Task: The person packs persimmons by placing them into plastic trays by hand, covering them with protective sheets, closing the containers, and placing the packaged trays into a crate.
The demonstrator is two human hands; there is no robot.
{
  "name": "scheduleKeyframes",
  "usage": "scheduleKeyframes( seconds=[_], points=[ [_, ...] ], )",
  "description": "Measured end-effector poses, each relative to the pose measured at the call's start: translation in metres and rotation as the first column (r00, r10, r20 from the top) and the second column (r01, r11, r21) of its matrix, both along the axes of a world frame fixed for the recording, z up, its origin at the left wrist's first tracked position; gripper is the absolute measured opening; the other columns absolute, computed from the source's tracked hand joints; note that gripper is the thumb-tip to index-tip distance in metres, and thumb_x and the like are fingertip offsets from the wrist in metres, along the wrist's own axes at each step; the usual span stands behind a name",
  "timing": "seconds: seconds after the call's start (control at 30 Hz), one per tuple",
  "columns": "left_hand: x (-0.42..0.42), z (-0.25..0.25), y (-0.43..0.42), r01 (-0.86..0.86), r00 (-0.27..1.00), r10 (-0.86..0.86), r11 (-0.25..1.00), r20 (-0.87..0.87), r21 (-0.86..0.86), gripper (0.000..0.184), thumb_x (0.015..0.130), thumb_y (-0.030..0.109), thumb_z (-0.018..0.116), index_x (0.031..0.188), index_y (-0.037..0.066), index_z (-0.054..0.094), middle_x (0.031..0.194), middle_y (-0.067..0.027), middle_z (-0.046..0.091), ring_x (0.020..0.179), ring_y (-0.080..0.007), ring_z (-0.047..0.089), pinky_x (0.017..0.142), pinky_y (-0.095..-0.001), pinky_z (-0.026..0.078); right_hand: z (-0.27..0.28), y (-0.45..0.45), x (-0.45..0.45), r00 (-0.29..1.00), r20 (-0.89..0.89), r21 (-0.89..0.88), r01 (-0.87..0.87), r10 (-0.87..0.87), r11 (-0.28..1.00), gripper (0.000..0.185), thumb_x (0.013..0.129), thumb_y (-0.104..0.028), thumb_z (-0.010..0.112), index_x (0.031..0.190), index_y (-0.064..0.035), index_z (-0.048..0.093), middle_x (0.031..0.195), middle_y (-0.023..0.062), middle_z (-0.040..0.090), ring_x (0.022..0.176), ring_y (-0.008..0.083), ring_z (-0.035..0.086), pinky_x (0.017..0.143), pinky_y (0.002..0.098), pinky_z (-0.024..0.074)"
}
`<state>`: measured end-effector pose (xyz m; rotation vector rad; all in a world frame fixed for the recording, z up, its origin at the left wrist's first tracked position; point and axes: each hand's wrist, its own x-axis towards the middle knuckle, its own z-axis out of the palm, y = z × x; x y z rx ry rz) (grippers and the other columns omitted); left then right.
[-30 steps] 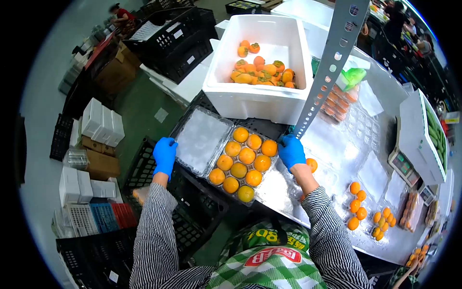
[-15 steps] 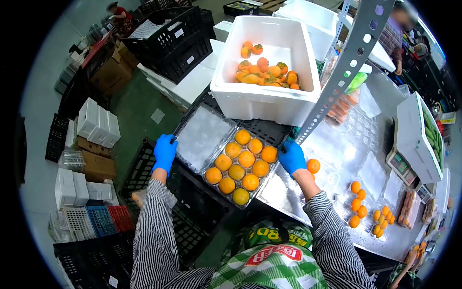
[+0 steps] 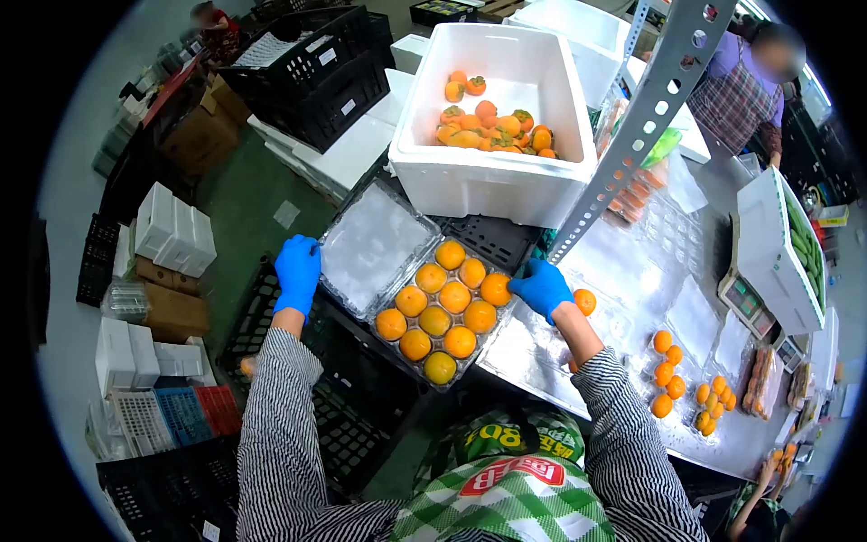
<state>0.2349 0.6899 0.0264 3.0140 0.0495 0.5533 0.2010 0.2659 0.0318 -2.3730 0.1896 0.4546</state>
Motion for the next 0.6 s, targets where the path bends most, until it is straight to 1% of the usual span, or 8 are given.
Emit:
scheduleKeyframes(
  seconds=[0.07,0.17,0.27,0.37,0.47,0.5,0.57,0.6],
  points=[
    [0.000,0.005,0.002,0.044,0.999,-0.044,0.999,0.021,0.002,0.008,0.073,0.012,0.063,0.080,0.008,0.064,0.082,-0.0084,0.059,0.082,-0.0274,0.057,0.069,-0.0397,0.049,0.001,-0.001,-0.001,1.000,0.029,0.056,0.007,-0.009,0.998,0.042,0.067,-0.030,0.066,0.089,0.0057,0.062,0.082,0.0242,0.062,0.079,0.0347,0.062,0.072,0.0397,0.0484],
    [-0.001,0.024,0.005,0.133,0.991,-0.129,0.980,0.035,-0.149,0.008,0.072,0.012,0.063,0.078,0.008,0.059,0.081,-0.0083,0.057,0.080,-0.0272,0.056,0.067,-0.0393,0.048,0.013,0.003,-0.002,1.000,0.012,0.068,0.023,-0.024,0.997,0.043,0.068,-0.031,0.066,0.090,0.0059,0.061,0.081,0.0244,0.062,0.079,0.0345,0.062,0.073,0.0402,0.0479],
    [-0.003,0.045,0.004,0.122,0.987,-0.145,0.956,-0.069,-0.269,0.009,0.072,0.011,0.062,0.078,0.008,0.056,0.079,-0.0084,0.058,0.076,-0.0274,0.057,0.066,-0.0380,0.047,0.011,0.001,-0.002,0.999,-0.009,0.112,0.038,-0.037,0.993,0.038,0.069,-0.027,0.066,0.087,0.0055,0.062,0.078,0.0220,0.063,0.074,0.0288,0.063,0.066,0.0375,0.0499],
    [-0.003,0.057,0.001,0.044,0.978,-0.118,0.920,-0.169,-0.390,0.010,0.072,0.009,0.061,0.080,0.009,0.057,0.078,-0.0094,0.059,0.072,-0.0292,0.057,0.065,-0.0370,0.047,0.020,0.005,-0.002,0.985,-0.149,0.212,0.117,-0.087,0.970,0.030,0.070,-0.021,0.066,0.085,0.0044,0.062,0.075,0.0173,0.063,0.067,0.0210,0.064,0.056,0.0328,0.0503],
    [-0.001,0.061,-0.002,0.002,0.970,-0.117,0.879,-0.212,-0.476,0.009,0.073,0.006,0.059,0.081,0.006,0.054,0.070,-0.0083,0.055,0.064,-0.0218,0.056,0.062,-0.0328,0.045,0.011,0.004,0.001,0.976,-0.183,0.306,0.168,-0.115,0.937,0.021,0.073,-0.016,0.065,0.084,0.0019,0.062,0.072,0.0110,0.062,0.061,0.0141,0.060,0.048,0.0272,0.0480],
    [-0.001,0.060,-0.001,0.021,0.968,-0.164,0.807,-0.189,-0.591,0.009,0.073,0.005,0.058,0.081,0.005,0.053,0.069,-0.0065,0.053,0.064,-0.0182,0.054,0.062,-0.0310,0.044,0.005,0.002,0.001,0.974,-0.209,0.339,0.152,-0.083,0.929,0.020,0.073,-0.015,0.064,0.085,0.0013,0.062,0.071,0.0098,0.061,0.060,0.0138,0.059,0.048,0.0269,0.0474],
    [-0.003,0.056,0.005,0.056,0.961,-0.245,0.618,-0.125,-0.784,0.008,0.074,0.003,0.056,0.080,0.003,0.051,0.068,-0.0029,0.050,0.065,-0.0109,0.050,0.061,-0.0275,0.042,-0.005,0.001,0.000,0.967,-0.255,0.406,0.120,-0.013,0.906,0.019,0.074,-0.014,0.063,0.087,0.0001,0.062,0.069,0.0074,0.059,0.058,0.0133,0.057,0.048,0.0263,0.0464],
    [-0.005,0.059,0.006,0.042,0.958,-0.253,0.586,-0.134,-0.810,0.007,0.075,0.002,0.055,0.080,0.003,0.050,0.068,-0.0016,0.049,0.066,-0.0094,0.048,0.061,-0.0262,0.041,-0.005,0.003,-0.001,0.969,-0.244,0.432,0.128,-0.021,0.893,0.019,0.074,-0.013,0.063,0.088,-0.0004,0.062,0.069,0.0067,0.059,0.058,0.0129,0.056,0.048,0.0256,0.0460]
  ],
)
